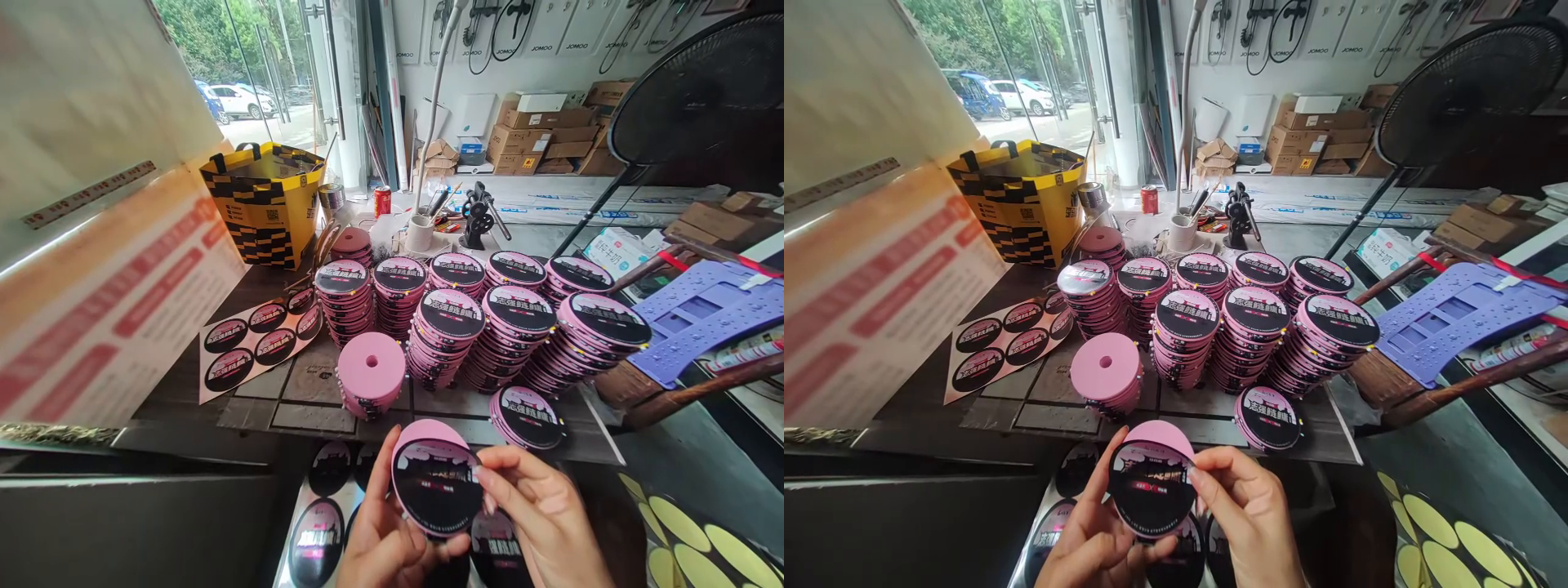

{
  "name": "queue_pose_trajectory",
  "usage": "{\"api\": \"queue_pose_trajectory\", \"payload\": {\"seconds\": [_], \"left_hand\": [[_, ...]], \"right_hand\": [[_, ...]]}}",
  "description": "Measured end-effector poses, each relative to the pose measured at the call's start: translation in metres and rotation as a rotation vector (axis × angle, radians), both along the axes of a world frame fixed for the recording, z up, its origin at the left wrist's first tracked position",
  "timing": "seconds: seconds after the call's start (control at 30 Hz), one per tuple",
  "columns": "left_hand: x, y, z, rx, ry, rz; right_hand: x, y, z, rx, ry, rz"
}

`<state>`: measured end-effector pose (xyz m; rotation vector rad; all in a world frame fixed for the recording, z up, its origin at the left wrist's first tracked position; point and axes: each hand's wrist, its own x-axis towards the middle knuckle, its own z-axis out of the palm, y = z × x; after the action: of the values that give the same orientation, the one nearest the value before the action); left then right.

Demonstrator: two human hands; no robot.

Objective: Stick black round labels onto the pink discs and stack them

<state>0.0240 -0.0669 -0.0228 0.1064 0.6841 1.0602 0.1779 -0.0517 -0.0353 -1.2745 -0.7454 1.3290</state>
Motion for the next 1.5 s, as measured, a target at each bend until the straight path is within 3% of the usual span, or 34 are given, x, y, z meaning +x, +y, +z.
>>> {"api": "queue_pose_trajectory", "payload": {"seconds": [0.3,0.53,1.07,1.5], "left_hand": [[0.002,-0.001,-0.007,0.007,0.026,0.023],[0.004,-0.001,-0.003,-0.009,0.067,0.026],[0.005,-0.003,-0.007,0.103,0.040,0.039],[0.012,-0.006,-0.018,0.229,0.268,0.086]], "right_hand": [[0.001,-0.001,-0.003,0.048,-0.036,0.009],[0.000,-0.001,-0.004,0.065,-0.060,-0.006],[0.001,-0.005,-0.008,0.062,-0.084,-0.025],[0.001,-0.003,-0.009,0.077,-0.195,-0.016]]}}
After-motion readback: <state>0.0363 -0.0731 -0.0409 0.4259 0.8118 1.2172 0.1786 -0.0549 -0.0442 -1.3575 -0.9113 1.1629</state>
